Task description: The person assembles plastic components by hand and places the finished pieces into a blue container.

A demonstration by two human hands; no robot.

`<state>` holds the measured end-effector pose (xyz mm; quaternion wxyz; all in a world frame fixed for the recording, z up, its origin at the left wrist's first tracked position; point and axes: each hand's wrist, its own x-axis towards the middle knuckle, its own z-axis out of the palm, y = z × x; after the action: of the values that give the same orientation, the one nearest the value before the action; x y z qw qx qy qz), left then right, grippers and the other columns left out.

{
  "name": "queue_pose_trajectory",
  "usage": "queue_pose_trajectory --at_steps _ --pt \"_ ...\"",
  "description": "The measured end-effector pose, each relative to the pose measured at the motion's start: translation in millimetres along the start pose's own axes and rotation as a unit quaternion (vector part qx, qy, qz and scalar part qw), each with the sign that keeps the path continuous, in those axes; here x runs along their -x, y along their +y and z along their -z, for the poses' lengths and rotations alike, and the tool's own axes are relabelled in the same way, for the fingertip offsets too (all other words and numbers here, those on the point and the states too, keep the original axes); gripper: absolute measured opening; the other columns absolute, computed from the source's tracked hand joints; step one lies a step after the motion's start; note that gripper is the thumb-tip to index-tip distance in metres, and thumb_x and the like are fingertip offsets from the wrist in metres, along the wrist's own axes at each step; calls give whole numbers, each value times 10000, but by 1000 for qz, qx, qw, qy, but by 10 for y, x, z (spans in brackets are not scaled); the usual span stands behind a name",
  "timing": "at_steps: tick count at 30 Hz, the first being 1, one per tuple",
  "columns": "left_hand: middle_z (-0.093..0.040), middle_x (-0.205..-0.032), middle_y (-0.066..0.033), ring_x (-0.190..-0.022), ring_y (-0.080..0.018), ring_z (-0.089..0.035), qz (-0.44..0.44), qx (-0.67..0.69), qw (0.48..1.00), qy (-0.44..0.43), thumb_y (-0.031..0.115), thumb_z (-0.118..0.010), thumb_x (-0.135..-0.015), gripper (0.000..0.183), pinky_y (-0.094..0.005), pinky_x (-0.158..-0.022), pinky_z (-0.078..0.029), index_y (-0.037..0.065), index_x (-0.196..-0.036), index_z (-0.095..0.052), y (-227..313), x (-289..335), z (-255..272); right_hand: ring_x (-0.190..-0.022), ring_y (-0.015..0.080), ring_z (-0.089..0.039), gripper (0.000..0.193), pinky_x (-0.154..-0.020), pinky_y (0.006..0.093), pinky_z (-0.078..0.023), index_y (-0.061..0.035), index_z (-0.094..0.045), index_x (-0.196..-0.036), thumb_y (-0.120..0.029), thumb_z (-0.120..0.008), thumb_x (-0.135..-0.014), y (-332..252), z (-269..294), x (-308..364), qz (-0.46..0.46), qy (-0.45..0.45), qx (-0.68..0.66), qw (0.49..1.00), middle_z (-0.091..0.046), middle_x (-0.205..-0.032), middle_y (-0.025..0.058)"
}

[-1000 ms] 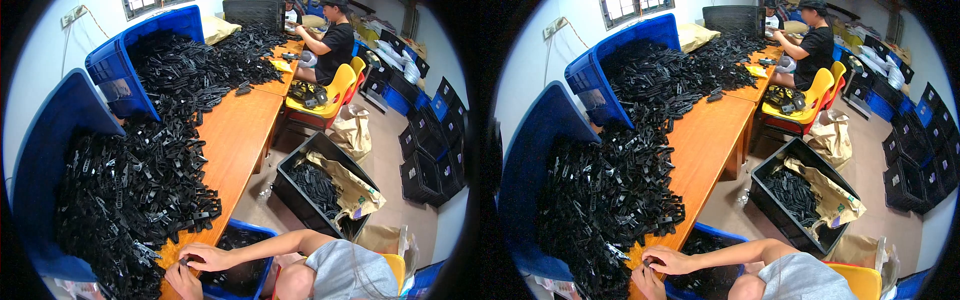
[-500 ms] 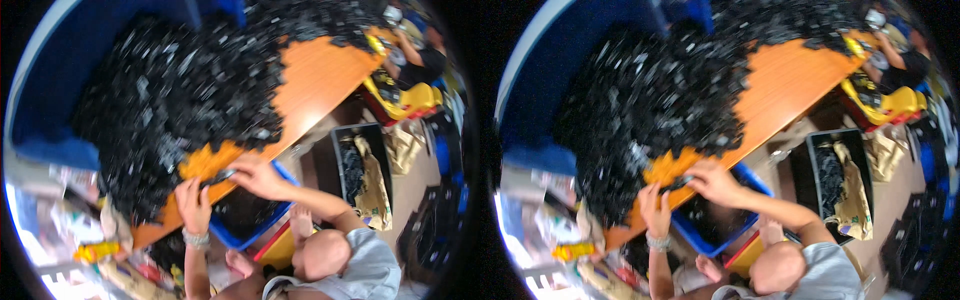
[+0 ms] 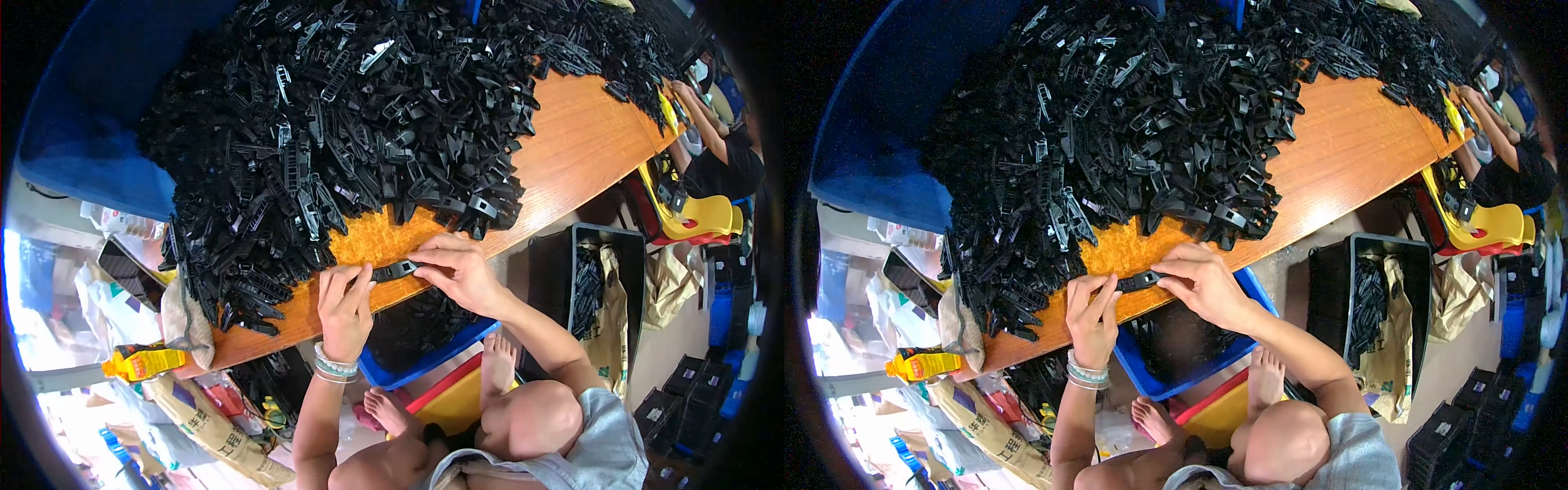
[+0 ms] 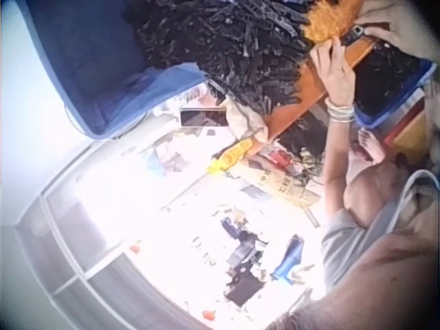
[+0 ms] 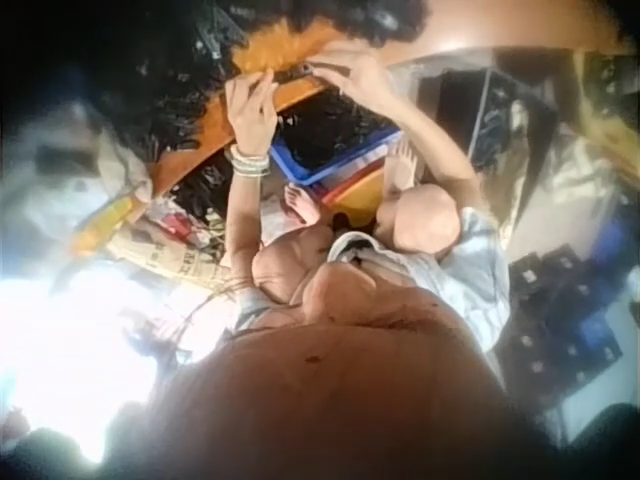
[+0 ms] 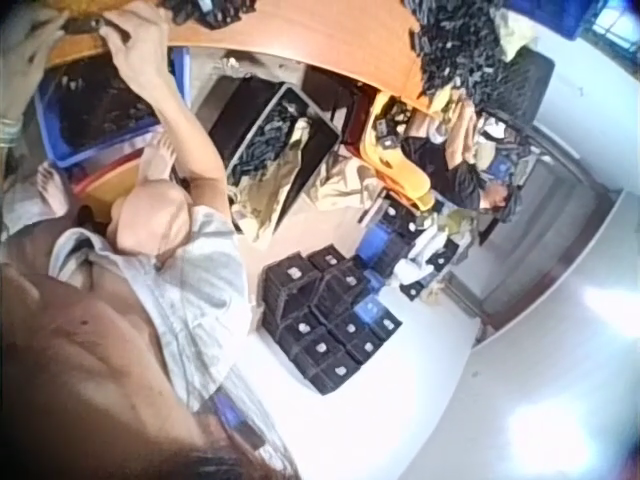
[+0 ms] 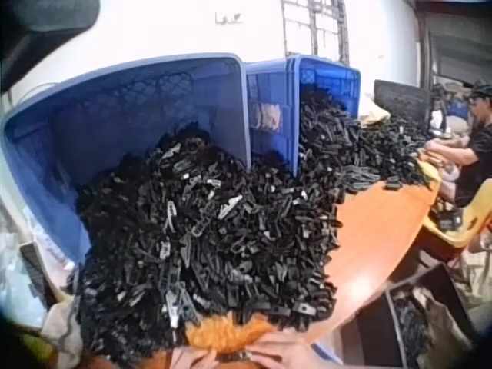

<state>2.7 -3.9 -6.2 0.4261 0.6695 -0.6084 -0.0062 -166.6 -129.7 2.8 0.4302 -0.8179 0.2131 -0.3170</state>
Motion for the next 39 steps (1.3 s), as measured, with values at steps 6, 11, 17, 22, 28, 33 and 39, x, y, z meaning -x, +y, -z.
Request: queue_pose_trajectory --at_steps 6,11,17,22,28,33,39 --pt "-622 -959 -124 -898 -302 -581 -11 0 1000 -6 -70 -702 -740 303 -383 -802 -488 -31 -1040 -698 20 -33 -1 -922 270 -567 222 -835 384 -441 -6 -711 -936 -59 -760 -726 70 -70 -46 33 -17 13 999 -611 -936 80" --pt "-610 -992 -124 -899 -292 -571 22 32 999 31 7 -716 -789 270 -383 -783 -492 -31 -1054 -681 40 -92 108 -966 281 -559 330 -845 392 -447 -30 -683 -1066 -116 -760 -757 -75 105 131 39 -134 24 990 -596 -1016 85" --pt "-574 -1155 -146 -1076 -337 -529 -93 -243 966 7 -52 -615 -723 417 -443 -934 -436 -1 -1136 -631 -112 -827 86 -924 268 -517 221 -776 387 -391 -61 -651 -943 -90 -741 -742 -9 281 -278 82 146 324 931 -551 -992 72" --pt "-584 -1028 -126 -985 -296 -546 -133 -216 966 -58 -39 -628 -696 336 -378 -873 -462 -9 -1031 -637 -368 -1095 94 -940 264 -513 250 -796 392 -376 -60 -638 -959 -86 -744 -734 127 235 -419 77 121 324 935 -549 -1006 65" --pt "-599 -1091 -135 -1037 -301 -538 -166 -254 950 -72 -29 -596 -709 347 -371 -875 -449 -32 -1056 -611 -252 -1013 56 -949 261 -512 196 -790 386 -377 -79 -632 -901 -72 -737 -736 209 263 -546 112 153 310 932 -552 -1007 66" --pt "-590 -1176 -146 -1081 -284 -532 -180 -293 932 -117 19 -585 -750 346 -375 -902 -436 -26 -1092 -600 -331 -988 119 -911 283 -562 181 -769 385 -455 -51 -621 -893 4 -716 -749 60 179 -498 174 198 193 945 -594 -1037 87" --pt "-567 -1059 -139 -1024 -299 -510 -153 -234 946 -167 35 -595 -733 417 -400 -891 -424 -34 -1144 -602 362 -660 275 -832 243 -657 300 -713 301 -539 -2 -606 -1101 46 -658 -809 -41 -68 15 -37 104 -67 992 -628 -986 133"
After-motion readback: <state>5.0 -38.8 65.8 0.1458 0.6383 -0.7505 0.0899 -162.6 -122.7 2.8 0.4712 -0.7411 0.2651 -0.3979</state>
